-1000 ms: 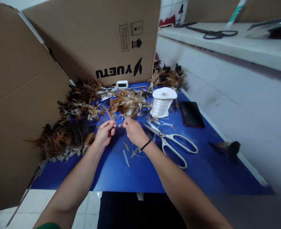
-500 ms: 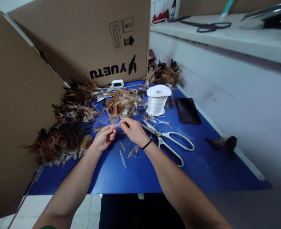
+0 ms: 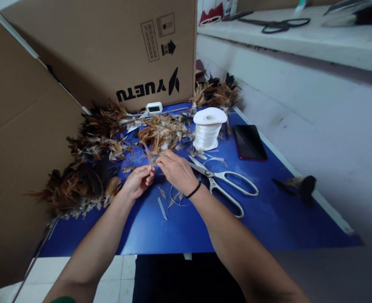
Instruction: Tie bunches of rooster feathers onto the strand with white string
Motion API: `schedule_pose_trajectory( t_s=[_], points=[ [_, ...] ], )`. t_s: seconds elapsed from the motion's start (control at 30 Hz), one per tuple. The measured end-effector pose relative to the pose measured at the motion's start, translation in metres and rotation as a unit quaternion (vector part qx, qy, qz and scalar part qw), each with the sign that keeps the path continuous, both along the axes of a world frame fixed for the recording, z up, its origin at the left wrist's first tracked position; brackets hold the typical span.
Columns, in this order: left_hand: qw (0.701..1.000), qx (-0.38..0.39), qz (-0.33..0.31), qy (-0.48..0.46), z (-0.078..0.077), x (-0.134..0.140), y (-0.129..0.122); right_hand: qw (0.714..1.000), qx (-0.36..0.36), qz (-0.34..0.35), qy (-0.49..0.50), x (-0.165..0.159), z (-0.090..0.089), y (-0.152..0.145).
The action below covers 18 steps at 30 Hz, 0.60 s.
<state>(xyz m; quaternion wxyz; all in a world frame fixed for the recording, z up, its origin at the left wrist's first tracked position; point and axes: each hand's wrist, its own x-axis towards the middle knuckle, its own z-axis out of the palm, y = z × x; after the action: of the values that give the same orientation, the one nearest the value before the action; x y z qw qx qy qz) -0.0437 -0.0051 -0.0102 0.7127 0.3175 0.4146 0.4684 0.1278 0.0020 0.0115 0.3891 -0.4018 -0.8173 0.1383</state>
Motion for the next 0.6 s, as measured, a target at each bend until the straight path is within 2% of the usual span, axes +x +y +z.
schedule_pose_trajectory(
  t_s=[0.3, 0.6],
  points=[
    [1.000, -0.010, -0.012, 0.011, -0.0008, 0.0006, -0.0003, 0.994, 0.069, -0.005, -0.080, 0.0016, 0.0000, -0.0022],
    [0.999, -0.009, -0.030, 0.033, 0.0006, -0.0011, -0.0007, 0.992, 0.082, 0.009, -0.091, 0.0031, -0.0029, 0.0005]
  ],
)
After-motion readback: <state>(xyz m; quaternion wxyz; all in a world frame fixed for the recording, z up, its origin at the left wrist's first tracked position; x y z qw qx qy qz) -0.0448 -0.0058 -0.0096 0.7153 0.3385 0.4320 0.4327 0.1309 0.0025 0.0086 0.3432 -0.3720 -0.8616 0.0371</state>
